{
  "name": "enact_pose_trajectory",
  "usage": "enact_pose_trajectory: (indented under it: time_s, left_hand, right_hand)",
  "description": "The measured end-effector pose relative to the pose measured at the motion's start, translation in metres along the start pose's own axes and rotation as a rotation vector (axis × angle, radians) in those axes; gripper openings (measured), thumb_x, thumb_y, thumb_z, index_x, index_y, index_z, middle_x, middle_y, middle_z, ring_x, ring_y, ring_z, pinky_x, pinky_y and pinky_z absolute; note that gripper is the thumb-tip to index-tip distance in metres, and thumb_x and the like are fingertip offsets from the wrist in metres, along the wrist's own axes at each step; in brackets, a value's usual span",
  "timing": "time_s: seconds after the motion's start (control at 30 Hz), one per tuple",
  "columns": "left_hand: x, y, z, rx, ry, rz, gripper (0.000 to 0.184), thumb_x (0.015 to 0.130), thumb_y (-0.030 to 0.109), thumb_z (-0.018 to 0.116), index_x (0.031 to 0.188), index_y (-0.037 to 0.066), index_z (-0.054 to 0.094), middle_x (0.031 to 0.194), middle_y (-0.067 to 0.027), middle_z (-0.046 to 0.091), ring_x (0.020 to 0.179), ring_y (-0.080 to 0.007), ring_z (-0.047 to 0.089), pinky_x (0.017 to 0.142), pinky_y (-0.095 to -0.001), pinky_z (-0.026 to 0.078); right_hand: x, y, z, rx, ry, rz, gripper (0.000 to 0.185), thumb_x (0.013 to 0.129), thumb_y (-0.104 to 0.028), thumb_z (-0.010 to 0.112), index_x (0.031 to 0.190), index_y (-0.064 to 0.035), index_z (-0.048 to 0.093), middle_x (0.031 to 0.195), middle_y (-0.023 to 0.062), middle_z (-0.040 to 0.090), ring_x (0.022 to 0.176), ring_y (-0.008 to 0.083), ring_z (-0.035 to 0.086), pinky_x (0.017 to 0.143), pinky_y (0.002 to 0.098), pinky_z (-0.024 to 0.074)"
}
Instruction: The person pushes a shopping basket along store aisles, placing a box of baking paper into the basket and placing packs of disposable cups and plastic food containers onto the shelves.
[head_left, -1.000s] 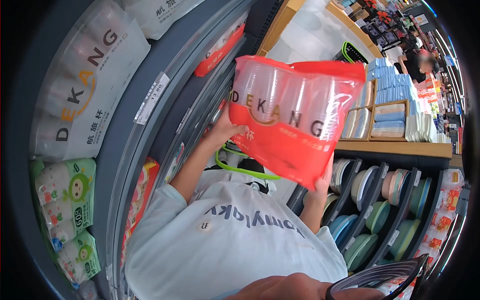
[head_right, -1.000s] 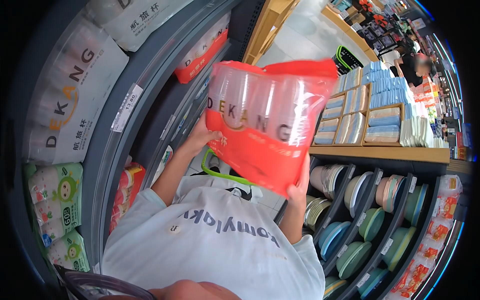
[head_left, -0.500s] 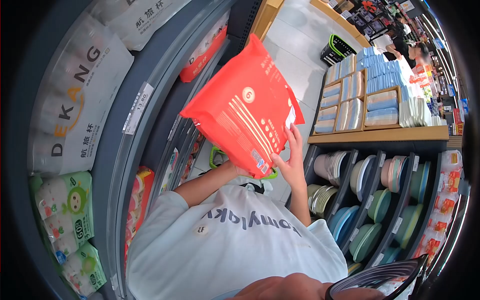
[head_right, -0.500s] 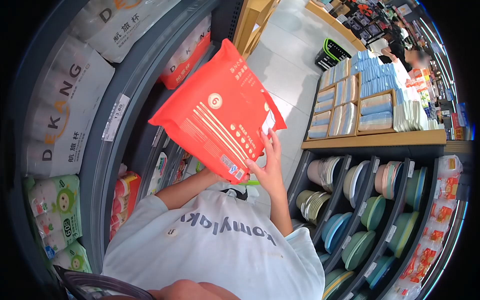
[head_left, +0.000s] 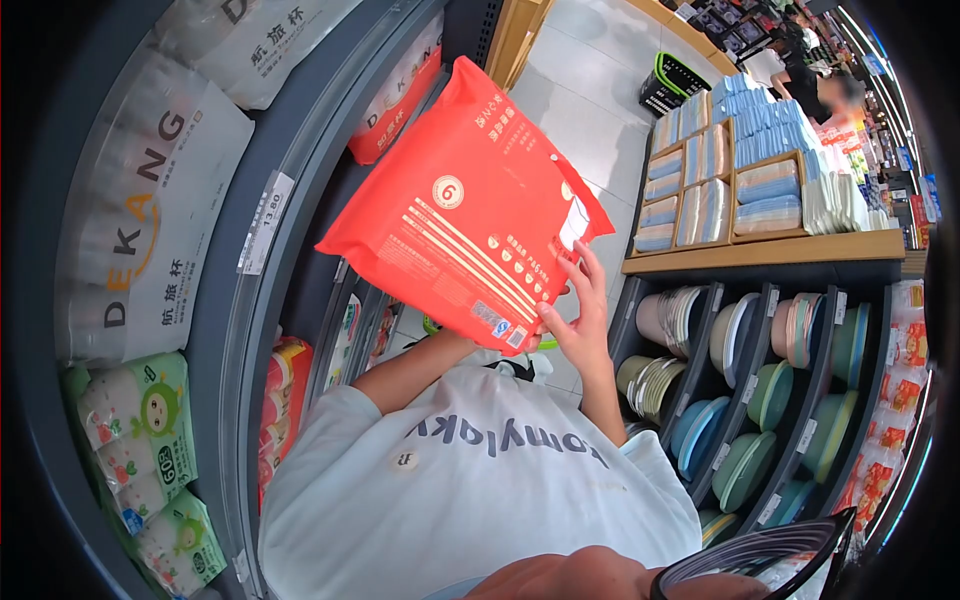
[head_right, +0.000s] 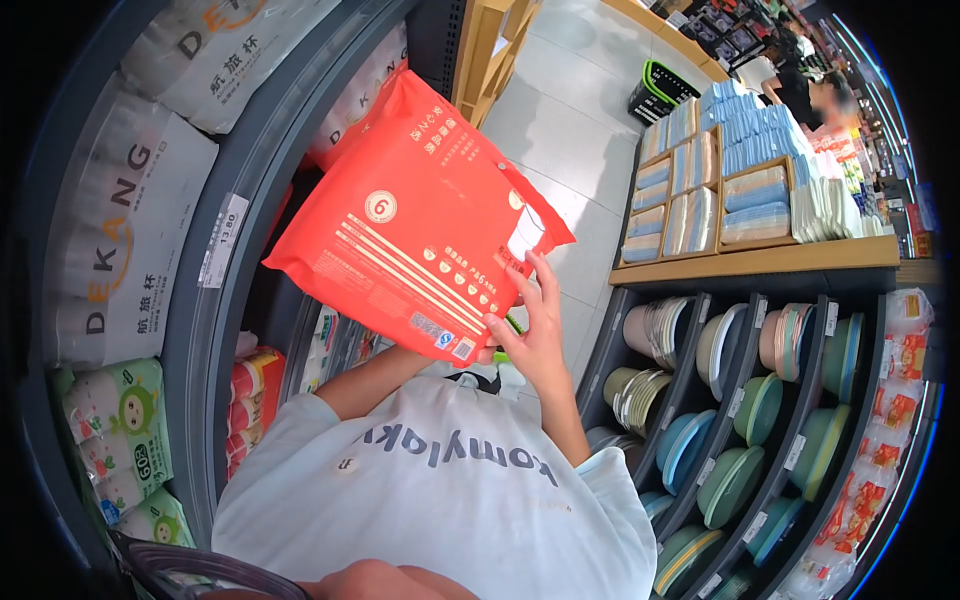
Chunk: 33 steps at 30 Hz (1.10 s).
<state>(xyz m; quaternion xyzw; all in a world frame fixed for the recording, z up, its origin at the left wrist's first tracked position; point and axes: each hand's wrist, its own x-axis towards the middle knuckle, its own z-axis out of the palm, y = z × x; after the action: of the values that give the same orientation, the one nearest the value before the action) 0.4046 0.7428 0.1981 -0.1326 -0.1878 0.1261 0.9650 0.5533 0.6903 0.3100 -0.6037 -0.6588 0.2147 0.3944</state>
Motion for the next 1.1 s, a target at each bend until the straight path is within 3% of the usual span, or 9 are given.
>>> enact_pose_trajectory:
  time_s: [0.03, 0.23, 0.4, 0.63, 0.87, 0.93, 0.97, 1.03, 1.1]
  left_hand:
    - [0.004, 0.003, 0.002, 0.004, -0.116, -0.059, 0.094, 0.087, 0.067, 0.061, 0.149, 0.000, 0.037, 0.119, -0.0212, 0.062, 0.108, -0.0305, 0.063, 0.084, -0.0452, 0.055]
    - [-0.003, 0.001, 0.000, 0.171, 0.018, 0.023, 0.093, 0.086, 0.063, 0.064, 0.149, 0.000, 0.037, 0.121, -0.0203, 0.061, 0.110, -0.0293, 0.062, 0.087, -0.0440, 0.054]
    - [-0.016, 0.002, 0.001, 0.335, 0.153, 0.097, 0.093, 0.086, 0.060, 0.068, 0.149, 0.000, 0.037, 0.123, -0.0193, 0.060, 0.113, -0.0280, 0.061, 0.090, -0.0428, 0.053]
    - [-0.015, 0.008, -0.001, 0.570, 0.336, 0.198, 0.093, 0.084, 0.055, 0.072, 0.150, 0.000, 0.036, 0.126, -0.0180, 0.059, 0.116, -0.0263, 0.059, 0.095, -0.0410, 0.051]
    - [-0.047, 0.032, 0.012, 0.809, 0.504, 0.305, 0.093, 0.083, 0.050, 0.077, 0.150, 0.000, 0.036, 0.129, -0.0167, 0.058, 0.120, -0.0245, 0.058, 0.099, -0.0393, 0.049]
    - [-0.057, 0.052, 0.023, 1.001, 0.623, 0.330, 0.099, 0.074, 0.032, 0.089, 0.151, 0.002, 0.033, 0.139, -0.0128, 0.052, 0.130, -0.0198, 0.049, 0.109, -0.0349, 0.041]
    - [-0.061, 0.059, 0.030, 1.005, 0.620, 0.335, 0.099, 0.074, 0.032, 0.089, 0.151, 0.002, 0.033, 0.139, -0.0128, 0.052, 0.130, -0.0198, 0.049, 0.109, -0.0349, 0.041]
    - [-0.065, 0.068, 0.048, 1.532, 0.697, 0.563, 0.109, 0.068, 0.028, 0.093, 0.151, 0.002, 0.028, 0.145, -0.0131, 0.047, 0.134, -0.0220, 0.046, 0.113, -0.0376, 0.038]
    - [-0.072, 0.068, 0.062, 1.686, 0.790, 0.558, 0.111, 0.067, 0.028, 0.094, 0.151, 0.001, 0.026, 0.146, -0.0137, 0.045, 0.135, -0.0234, 0.045, 0.114, -0.0382, 0.037]
  right_hand:
    - [0.000, 0.000, -0.001, 0.002, -0.002, -0.002, 0.062, 0.080, -0.013, 0.079, 0.136, -0.0039, 0.056, 0.154, 0.0218, 0.035, 0.141, 0.0392, 0.038, 0.100, 0.0423, 0.0503]
    - [0.000, -0.010, 0.003, 0.035, 0.037, 0.017, 0.063, 0.079, -0.015, 0.080, 0.135, -0.0038, 0.055, 0.152, 0.0241, 0.036, 0.142, 0.0441, 0.035, 0.105, 0.0482, 0.0465]
    - [-0.001, -0.011, 0.005, -0.012, 0.002, -0.104, 0.065, 0.076, -0.021, 0.082, 0.134, -0.0053, 0.056, 0.150, 0.0235, 0.040, 0.145, 0.0461, 0.029, 0.114, 0.0536, 0.0331]
    - [-0.003, -0.009, 0.003, -0.018, -0.010, -0.077, 0.064, 0.079, -0.022, 0.079, 0.135, -0.0058, 0.054, 0.151, 0.0243, 0.039, 0.146, 0.0458, 0.032, 0.114, 0.0534, 0.0346]
    - [-0.002, 0.002, -0.013, 0.611, 0.081, 0.055, 0.083, 0.091, -0.052, 0.065, 0.148, 0.0026, 0.039, 0.155, 0.0201, 0.037, 0.143, 0.0327, 0.039, 0.118, 0.0455, 0.0309]
    - [-0.003, 0.004, -0.022, 1.031, 0.122, 0.141, 0.092, 0.092, -0.057, 0.064, 0.152, 0.0029, 0.030, 0.154, 0.0204, 0.038, 0.144, 0.0323, 0.038, 0.118, 0.0459, 0.0305]
    - [-0.003, -0.001, -0.025, 0.980, 0.149, 0.173, 0.101, 0.089, -0.065, 0.064, 0.154, 0.0026, 0.025, 0.154, 0.0189, 0.038, 0.143, 0.0291, 0.039, 0.117, 0.0442, 0.0310]
    - [-0.014, 0.019, -0.026, 0.838, 0.229, 0.237, 0.095, 0.084, -0.044, 0.075, 0.153, 0.0025, 0.029, 0.147, 0.0159, 0.045, 0.134, 0.0248, 0.047, 0.111, 0.0383, 0.0380]
    - [-0.020, 0.023, -0.028, 0.737, 0.223, 0.308, 0.093, 0.081, -0.035, 0.079, 0.151, 0.0027, 0.031, 0.143, 0.0149, 0.048, 0.130, 0.0236, 0.051, 0.108, 0.0366, 0.0404]
